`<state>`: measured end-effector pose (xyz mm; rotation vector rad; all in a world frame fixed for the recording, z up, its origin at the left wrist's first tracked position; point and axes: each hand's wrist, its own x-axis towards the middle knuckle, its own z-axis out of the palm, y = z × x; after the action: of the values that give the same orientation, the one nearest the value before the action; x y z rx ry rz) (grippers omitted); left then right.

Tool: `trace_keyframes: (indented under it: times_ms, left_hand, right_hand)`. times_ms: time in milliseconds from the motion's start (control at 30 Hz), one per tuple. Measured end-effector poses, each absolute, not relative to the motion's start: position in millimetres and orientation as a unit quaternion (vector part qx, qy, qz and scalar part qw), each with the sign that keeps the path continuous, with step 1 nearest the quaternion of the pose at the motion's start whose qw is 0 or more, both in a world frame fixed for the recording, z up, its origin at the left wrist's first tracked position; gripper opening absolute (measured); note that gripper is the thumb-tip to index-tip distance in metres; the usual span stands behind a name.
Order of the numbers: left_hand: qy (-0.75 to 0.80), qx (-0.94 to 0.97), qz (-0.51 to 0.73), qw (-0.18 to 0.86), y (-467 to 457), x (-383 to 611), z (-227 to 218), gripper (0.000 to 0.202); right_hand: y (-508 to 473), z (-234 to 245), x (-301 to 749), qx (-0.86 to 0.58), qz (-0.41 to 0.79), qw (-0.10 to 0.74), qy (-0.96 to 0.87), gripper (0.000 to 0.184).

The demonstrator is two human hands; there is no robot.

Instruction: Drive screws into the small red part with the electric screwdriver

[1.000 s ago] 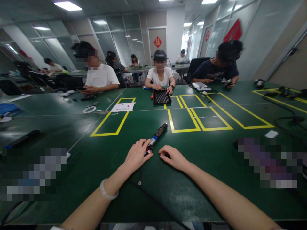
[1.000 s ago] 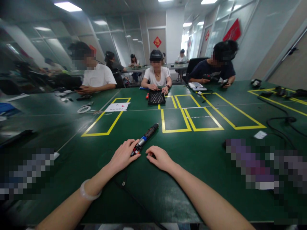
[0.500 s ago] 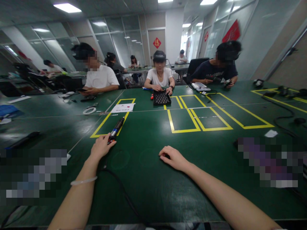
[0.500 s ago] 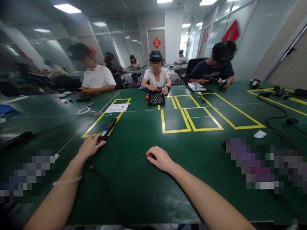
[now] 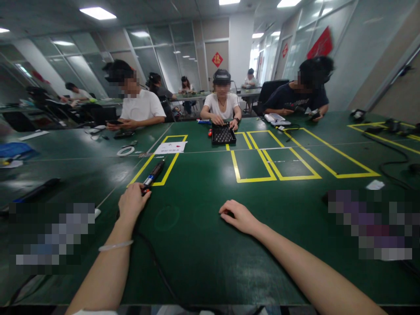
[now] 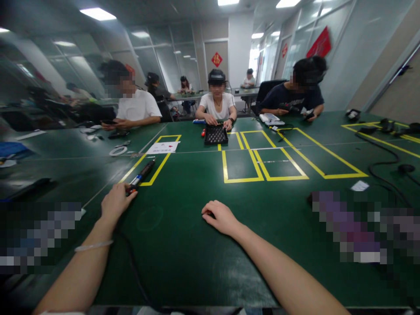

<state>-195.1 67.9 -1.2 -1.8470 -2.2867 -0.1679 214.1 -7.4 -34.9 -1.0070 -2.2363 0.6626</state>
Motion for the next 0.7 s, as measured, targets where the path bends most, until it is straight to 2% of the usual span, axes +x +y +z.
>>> trace_keyframes:
  times_ms: [133, 300, 367, 500, 633, 700]
  left_hand:
    - [-0.792, -0.603, -0.054, 0.078, 64, -186, 6, 0.041]
    - [-0.77, -0.617, -0.086, 0.136, 59, -174, 8, 0.042]
    - [-0.756, -0.628, -0.131, 0.127, 58, -162, 7, 0.041]
    - [-0.675, -0.707, -0.208, -0.039, 53, -118, 3, 0.037]
    - [-0.516, -0.805, -0.203, -0.212, 35, -54, 4, 0.037]
    - [-0.462, -0.818, -0.178, -0.291, 22, -26, 7, 0.039]
  right_hand:
    - [-7, -35, 215, -0.375, 0.25, 0.296, -0.842, 0.006]
    - [-6, -35, 216, -0.371, 0.25, 0.296, -0.844, 0.004]
    - [-4, -37, 215, -0.371, 0.245, 0.288, -0.848, 0.015]
    - [-2, -40, 215, -0.369, 0.236, 0.291, -0.851, 0.024]
    - [-4, -40, 215, -0.384, 0.277, 0.31, -0.825, 0.006]
    - [-6, -39, 215, -0.384, 0.32, 0.318, -0.805, 0.016]
